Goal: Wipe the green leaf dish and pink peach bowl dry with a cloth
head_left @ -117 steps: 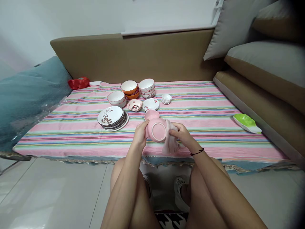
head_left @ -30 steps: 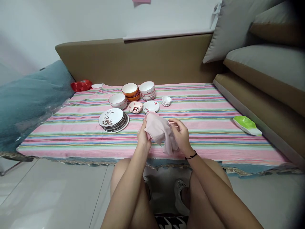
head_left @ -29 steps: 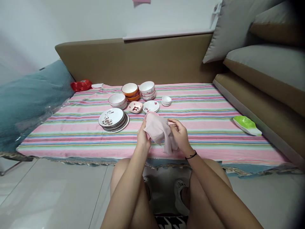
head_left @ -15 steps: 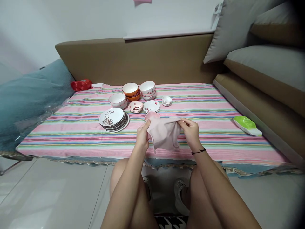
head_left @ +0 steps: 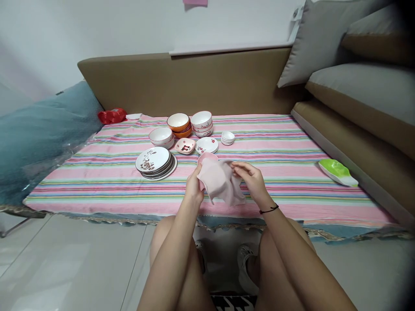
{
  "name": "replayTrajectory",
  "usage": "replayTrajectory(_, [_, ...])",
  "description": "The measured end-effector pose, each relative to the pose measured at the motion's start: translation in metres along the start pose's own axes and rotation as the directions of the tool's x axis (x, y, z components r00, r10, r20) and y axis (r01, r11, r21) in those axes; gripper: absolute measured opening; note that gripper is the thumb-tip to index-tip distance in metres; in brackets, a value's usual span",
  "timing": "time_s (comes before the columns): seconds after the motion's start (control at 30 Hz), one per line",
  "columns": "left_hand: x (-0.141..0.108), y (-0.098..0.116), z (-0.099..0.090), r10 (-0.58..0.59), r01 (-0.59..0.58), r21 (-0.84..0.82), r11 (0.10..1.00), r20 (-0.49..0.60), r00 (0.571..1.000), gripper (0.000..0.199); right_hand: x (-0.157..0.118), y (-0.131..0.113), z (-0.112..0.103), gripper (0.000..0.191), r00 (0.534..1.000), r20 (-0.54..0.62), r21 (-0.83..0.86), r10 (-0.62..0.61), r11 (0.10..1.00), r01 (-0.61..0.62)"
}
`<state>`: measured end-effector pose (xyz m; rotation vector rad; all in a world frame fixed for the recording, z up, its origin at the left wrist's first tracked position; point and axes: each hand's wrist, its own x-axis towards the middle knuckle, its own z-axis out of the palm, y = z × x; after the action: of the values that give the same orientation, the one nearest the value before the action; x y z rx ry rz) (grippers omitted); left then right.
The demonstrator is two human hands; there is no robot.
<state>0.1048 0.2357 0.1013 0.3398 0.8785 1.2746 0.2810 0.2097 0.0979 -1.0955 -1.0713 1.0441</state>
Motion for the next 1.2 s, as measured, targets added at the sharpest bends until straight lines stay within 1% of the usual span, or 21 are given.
replayTrajectory(0.07, [-0.001, 0.001, 0.001, -0.028, 0.028, -0.022, 0.999, 0.018, 0.999, 0.029, -0.002, -0.003, 0.002, 0.028, 0.999, 0.045, 0.017, 0.013, 1.0, -0.014])
replayTrajectory(0.2, [-0.006, 0.006, 0.006, -0.095, 0.097, -0.028, 0.995, 0.078, 0.992, 0.027, -0.004, -0.003, 0.003, 0.029, 0.995, 0.059, 0.082, 0.077, 0.993, -0.081])
replayTrajectory(0.3, [-0.012, 0.011, 0.011, -0.15, 0.156, -0.046, 0.987, 0.113, 0.982, 0.023, -0.003, -0.001, 0.002, 0.031, 0.984, 0.076, 0.187, 0.161, 0.967, -0.173])
replayTrajectory(0.4, [-0.017, 0.014, 0.015, -0.193, 0.2, -0.05, 0.978, 0.128, 0.973, 0.021, -0.003, 0.0, 0.002, 0.032, 0.968, 0.115, 0.314, 0.225, 0.916, -0.25])
replayTrajectory(0.47, [-0.018, 0.015, 0.016, -0.213, 0.219, -0.035, 0.975, 0.136, 0.968, 0.022, -0.003, 0.002, 0.004, 0.032, 0.965, 0.124, 0.351, 0.229, 0.9, -0.259])
replayTrajectory(0.57, [-0.019, 0.015, 0.016, -0.237, 0.243, -0.024, 0.97, 0.14, 0.961, 0.025, -0.003, 0.006, 0.005, 0.03, 0.971, 0.106, 0.353, 0.216, 0.905, -0.24])
replayTrajectory(0.67, [-0.02, 0.016, 0.016, -0.268, 0.276, -0.025, 0.961, 0.167, 0.949, 0.028, -0.003, 0.008, 0.007, 0.029, 0.97, 0.099, 0.374, 0.222, 0.895, -0.243])
replayTrajectory(0.8, [-0.021, 0.017, 0.017, -0.257, 0.264, -0.023, 0.964, 0.169, 0.952, 0.029, -0.003, 0.008, 0.008, 0.028, 0.967, 0.088, 0.415, 0.238, 0.874, -0.253])
replayTrajectory(0.9, [-0.021, 0.017, 0.017, -0.248, 0.255, -0.019, 0.967, 0.172, 0.953, 0.03, -0.004, 0.004, 0.007, 0.026, 0.97, 0.085, 0.388, 0.229, 0.889, -0.244])
replayTrajectory(1.07, [-0.02, 0.016, 0.015, -0.188, 0.19, -0.002, 0.982, 0.135, 0.973, 0.027, -0.006, -0.002, 0.006, 0.023, 0.977, 0.098, 0.306, 0.192, 0.928, -0.213])
replayTrajectory(1.2, [-0.018, 0.015, 0.011, -0.099, 0.102, -0.013, 0.995, 0.151, 0.984, 0.025, -0.006, -0.003, 0.008, 0.022, 0.982, 0.097, 0.267, 0.161, 0.947, -0.182])
